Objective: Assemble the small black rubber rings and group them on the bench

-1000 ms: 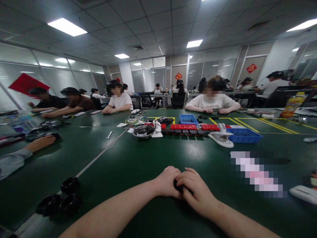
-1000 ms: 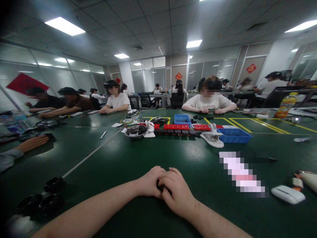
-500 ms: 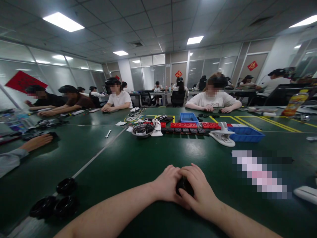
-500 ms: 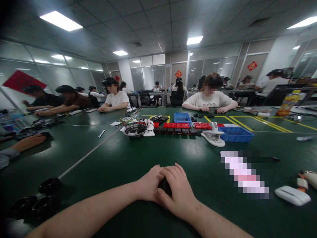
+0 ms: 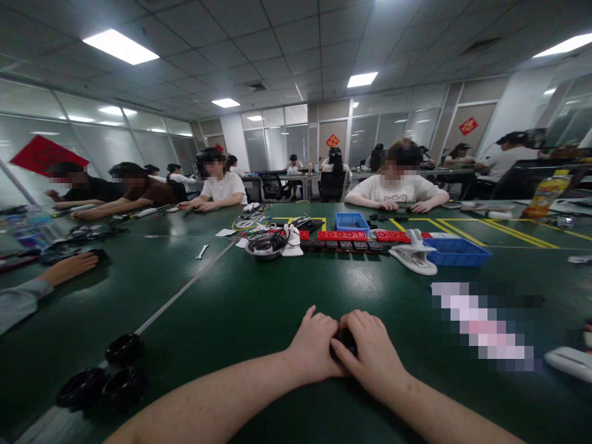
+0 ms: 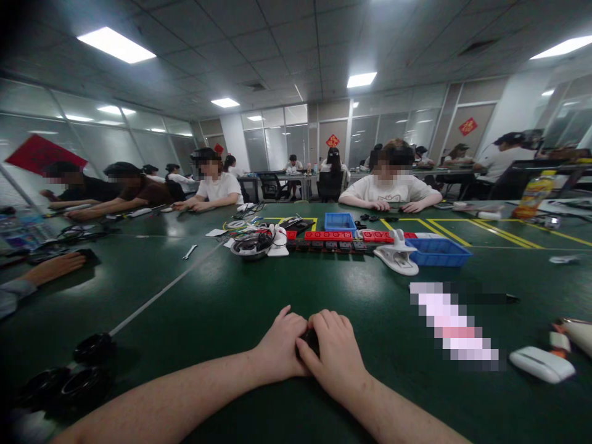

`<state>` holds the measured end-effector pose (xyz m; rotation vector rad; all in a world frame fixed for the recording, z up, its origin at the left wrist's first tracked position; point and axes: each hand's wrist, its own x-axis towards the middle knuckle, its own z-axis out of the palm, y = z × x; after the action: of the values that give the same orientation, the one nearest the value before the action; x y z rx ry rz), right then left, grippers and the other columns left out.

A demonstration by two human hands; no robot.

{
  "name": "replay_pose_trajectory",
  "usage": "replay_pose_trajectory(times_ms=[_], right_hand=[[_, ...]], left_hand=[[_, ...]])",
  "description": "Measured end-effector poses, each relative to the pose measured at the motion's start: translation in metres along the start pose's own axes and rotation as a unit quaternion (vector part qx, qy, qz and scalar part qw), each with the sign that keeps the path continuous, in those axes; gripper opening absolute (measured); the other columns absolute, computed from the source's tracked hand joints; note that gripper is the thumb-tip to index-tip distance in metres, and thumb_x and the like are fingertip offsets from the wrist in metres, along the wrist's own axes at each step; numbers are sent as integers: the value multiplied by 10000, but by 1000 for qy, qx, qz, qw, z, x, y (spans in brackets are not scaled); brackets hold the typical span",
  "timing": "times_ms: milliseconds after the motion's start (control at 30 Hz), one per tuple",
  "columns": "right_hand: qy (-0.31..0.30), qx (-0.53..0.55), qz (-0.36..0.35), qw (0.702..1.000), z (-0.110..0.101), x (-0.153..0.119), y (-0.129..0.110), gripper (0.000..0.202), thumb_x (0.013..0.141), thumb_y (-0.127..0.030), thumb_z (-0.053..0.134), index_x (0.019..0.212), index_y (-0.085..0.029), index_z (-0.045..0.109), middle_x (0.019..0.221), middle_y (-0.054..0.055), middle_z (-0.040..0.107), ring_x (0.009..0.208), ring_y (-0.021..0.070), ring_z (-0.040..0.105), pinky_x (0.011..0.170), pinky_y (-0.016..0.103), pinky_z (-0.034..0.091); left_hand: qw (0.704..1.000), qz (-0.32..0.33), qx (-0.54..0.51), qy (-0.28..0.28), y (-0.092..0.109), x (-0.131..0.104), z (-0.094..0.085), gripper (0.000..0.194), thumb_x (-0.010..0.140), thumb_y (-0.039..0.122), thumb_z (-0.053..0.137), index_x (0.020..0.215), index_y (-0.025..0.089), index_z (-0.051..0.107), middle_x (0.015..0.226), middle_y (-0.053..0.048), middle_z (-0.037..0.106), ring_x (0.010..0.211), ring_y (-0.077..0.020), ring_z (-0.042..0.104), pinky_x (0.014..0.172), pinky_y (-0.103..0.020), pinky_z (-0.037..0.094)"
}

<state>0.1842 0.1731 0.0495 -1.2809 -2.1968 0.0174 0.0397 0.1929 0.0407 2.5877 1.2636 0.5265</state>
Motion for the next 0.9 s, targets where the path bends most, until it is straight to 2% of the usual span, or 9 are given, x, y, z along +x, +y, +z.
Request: replay_pose_trajectory(times_ms=[100,233,333,433,567,667,767,900], right_hand=[[7,47,-50,998,-5,0,-1,56,739,-198,486,787,-182,509,788,45,543,756,190,489,718,379,391],[-8,147,-169,975,-9,-3,-2,199,716,-71,388,794,-199,519,796,20,573,816,159,528,911,436,333],[-15,198,-243,950,-10,-5,-3,239,723,-36,334,728,-203,507,722,-2,574,786,126,554,984,418,291],[-3,214,-257,943,-12,-7,-3,243,730,-39,319,729,-202,499,704,0,578,783,125,564,986,400,305],[0,169,-221,961,-15,-7,-3,228,752,-106,378,916,-204,502,856,30,593,913,173,534,995,455,256],[19,107,-130,986,-11,-5,-1,279,761,-257,484,1028,-179,469,985,92,555,928,229,507,902,473,329],[10,72,-35,997,-4,-3,2,301,731,-375,557,939,-169,487,912,93,544,836,235,504,761,421,402],[-13,41,19,999,3,-1,4,264,717,-400,582,815,-175,483,796,50,528,746,207,491,687,374,400]], left_hand=[[999,40,-11,-8,-8,3,-1,391,563,435,671,822,180,526,776,9,546,810,-180,520,997,-430,249],[989,126,-48,-59,-26,12,-1,313,569,389,707,754,178,568,876,-9,561,838,-176,517,815,-296,401],[981,164,-72,-69,-36,16,0,264,606,324,701,811,190,602,947,-12,567,895,-182,513,804,-282,396],[978,176,-84,-69,-38,17,1,279,625,296,689,870,196,602,971,-13,571,932,-186,509,850,-295,373],[982,155,-85,-65,-32,13,-4,454,578,392,713,959,201,555,963,-17,559,902,-195,510,841,-314,379],[989,122,-73,-47,-25,10,-7,624,530,470,717,1038,189,489,977,-36,540,900,-214,501,861,-354,374],[996,74,-53,-23,-18,6,-5,689,476,524,718,1014,177,465,950,-36,524,903,-225,493,953,-431,298],[999,18,-29,-1,-8,2,2,627,489,537,696,946,175,465,901,-27,511,910,-222,487,1010,-467,218]])
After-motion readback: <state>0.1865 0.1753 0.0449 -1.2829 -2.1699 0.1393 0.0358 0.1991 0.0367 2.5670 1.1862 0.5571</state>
